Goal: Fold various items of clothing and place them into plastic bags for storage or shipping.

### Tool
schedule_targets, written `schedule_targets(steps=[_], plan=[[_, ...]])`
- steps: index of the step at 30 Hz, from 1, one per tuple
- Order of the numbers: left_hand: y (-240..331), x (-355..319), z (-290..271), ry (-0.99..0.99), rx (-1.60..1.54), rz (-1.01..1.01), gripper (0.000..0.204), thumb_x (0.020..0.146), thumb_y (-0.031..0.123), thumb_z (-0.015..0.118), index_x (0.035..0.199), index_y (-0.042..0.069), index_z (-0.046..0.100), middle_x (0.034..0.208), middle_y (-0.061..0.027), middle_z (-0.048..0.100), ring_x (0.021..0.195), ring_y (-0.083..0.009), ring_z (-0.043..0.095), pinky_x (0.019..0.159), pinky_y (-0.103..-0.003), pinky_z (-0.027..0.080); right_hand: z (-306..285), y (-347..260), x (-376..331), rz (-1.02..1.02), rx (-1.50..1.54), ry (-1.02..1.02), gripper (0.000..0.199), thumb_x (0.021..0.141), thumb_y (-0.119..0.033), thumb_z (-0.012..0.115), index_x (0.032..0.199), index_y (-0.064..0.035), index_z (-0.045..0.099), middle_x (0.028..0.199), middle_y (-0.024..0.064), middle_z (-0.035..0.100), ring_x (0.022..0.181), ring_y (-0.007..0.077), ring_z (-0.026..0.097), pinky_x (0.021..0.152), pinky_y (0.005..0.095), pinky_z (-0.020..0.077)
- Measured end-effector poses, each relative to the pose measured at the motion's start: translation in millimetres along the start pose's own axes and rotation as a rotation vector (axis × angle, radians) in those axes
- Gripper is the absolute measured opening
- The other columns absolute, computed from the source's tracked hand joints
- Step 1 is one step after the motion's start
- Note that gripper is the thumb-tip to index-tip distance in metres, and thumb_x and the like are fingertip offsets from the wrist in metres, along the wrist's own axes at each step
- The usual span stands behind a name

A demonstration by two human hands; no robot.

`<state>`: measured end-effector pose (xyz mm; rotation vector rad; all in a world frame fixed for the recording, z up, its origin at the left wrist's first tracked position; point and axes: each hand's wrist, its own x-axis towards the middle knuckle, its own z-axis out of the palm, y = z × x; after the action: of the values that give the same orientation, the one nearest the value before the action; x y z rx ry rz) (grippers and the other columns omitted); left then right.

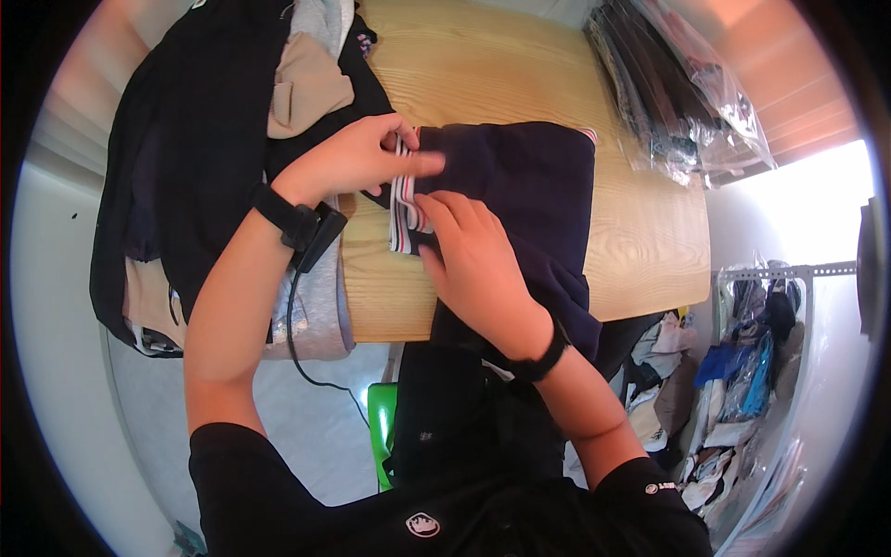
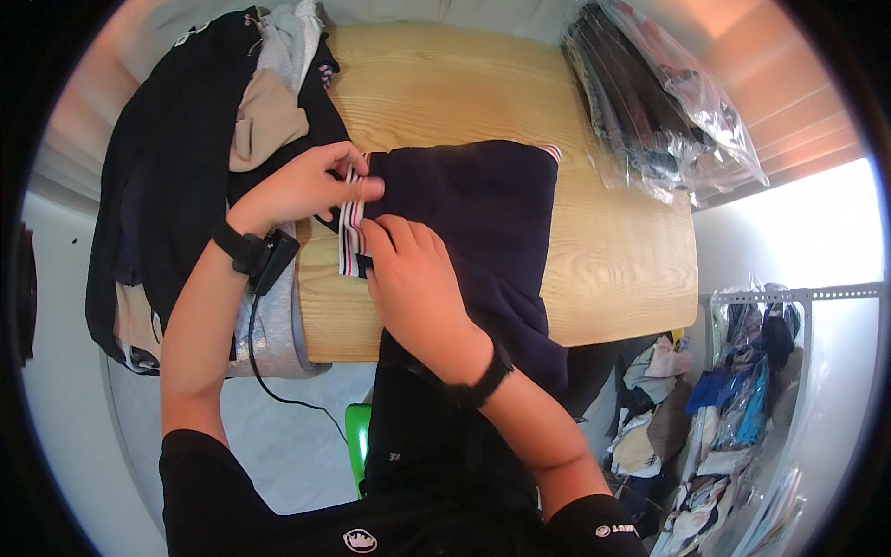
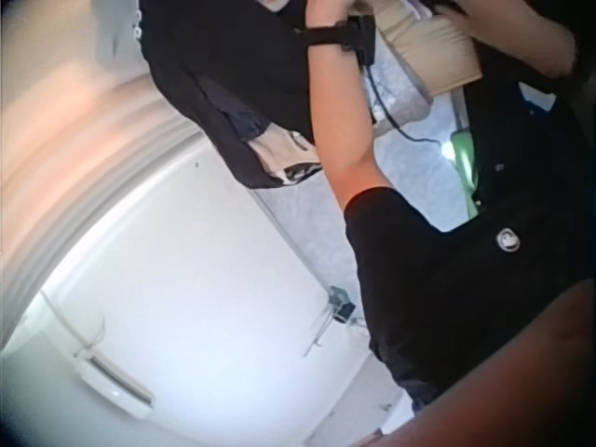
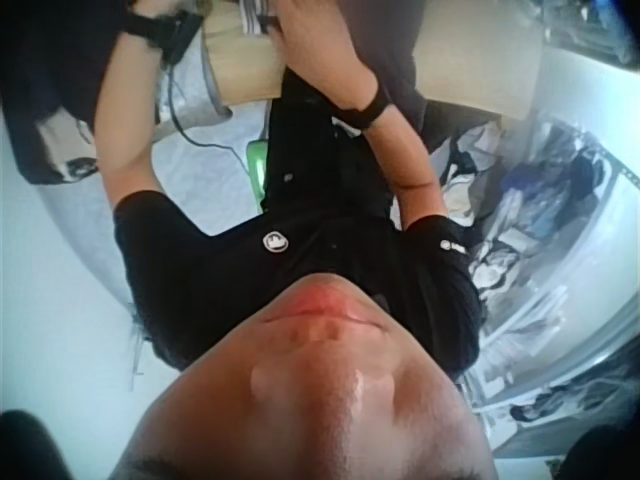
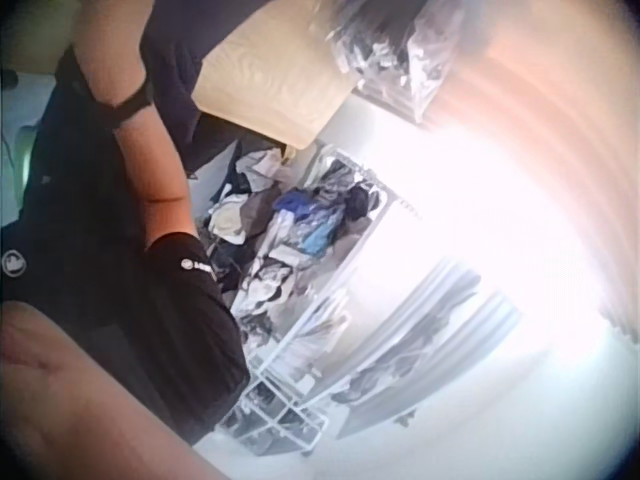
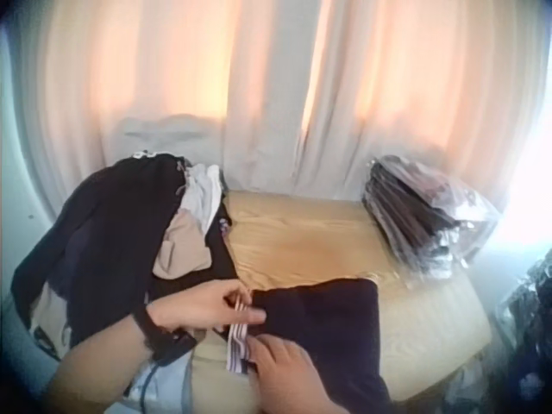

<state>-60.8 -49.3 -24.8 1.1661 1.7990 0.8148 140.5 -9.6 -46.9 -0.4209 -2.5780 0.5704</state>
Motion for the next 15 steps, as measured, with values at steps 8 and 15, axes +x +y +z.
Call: schedule_targets(steps=[8,15], plan=[[-13.5,3.3,8.2,0.159,0.018,0.103,0.052,0.076,0.015,0.077,0.119,0.006,0.048,0.081,-0.0025,0.05,0.063,-0.0067,0.053,0.049,-0.023,0.046,-79.8,-2.5,-99.4,0.317,-0.174,-0.093,0.05,0.065,-0.005,0.074,0.112,-0.0042,0.056,0.102,0.0106,0.056,0.095,0.0291,0.053,0.082,0.038,0.0414],[-14.3,5.6,10.3,0.211,0.066,0.069,0.033,0.086,0.024,0.067,0.11,0.006,0.052,0.075,0.0015,0.051,0.064,-0.0046,0.049,0.049,-0.022,0.045,-53.2,6.2,-158.9,0.259,-0.195,0.109,0.036,0.063,-0.006,0.078,0.094,-0.0063,0.061,0.094,0.0085,0.058,0.084,0.0253,0.055,0.073,0.036,0.0408]])
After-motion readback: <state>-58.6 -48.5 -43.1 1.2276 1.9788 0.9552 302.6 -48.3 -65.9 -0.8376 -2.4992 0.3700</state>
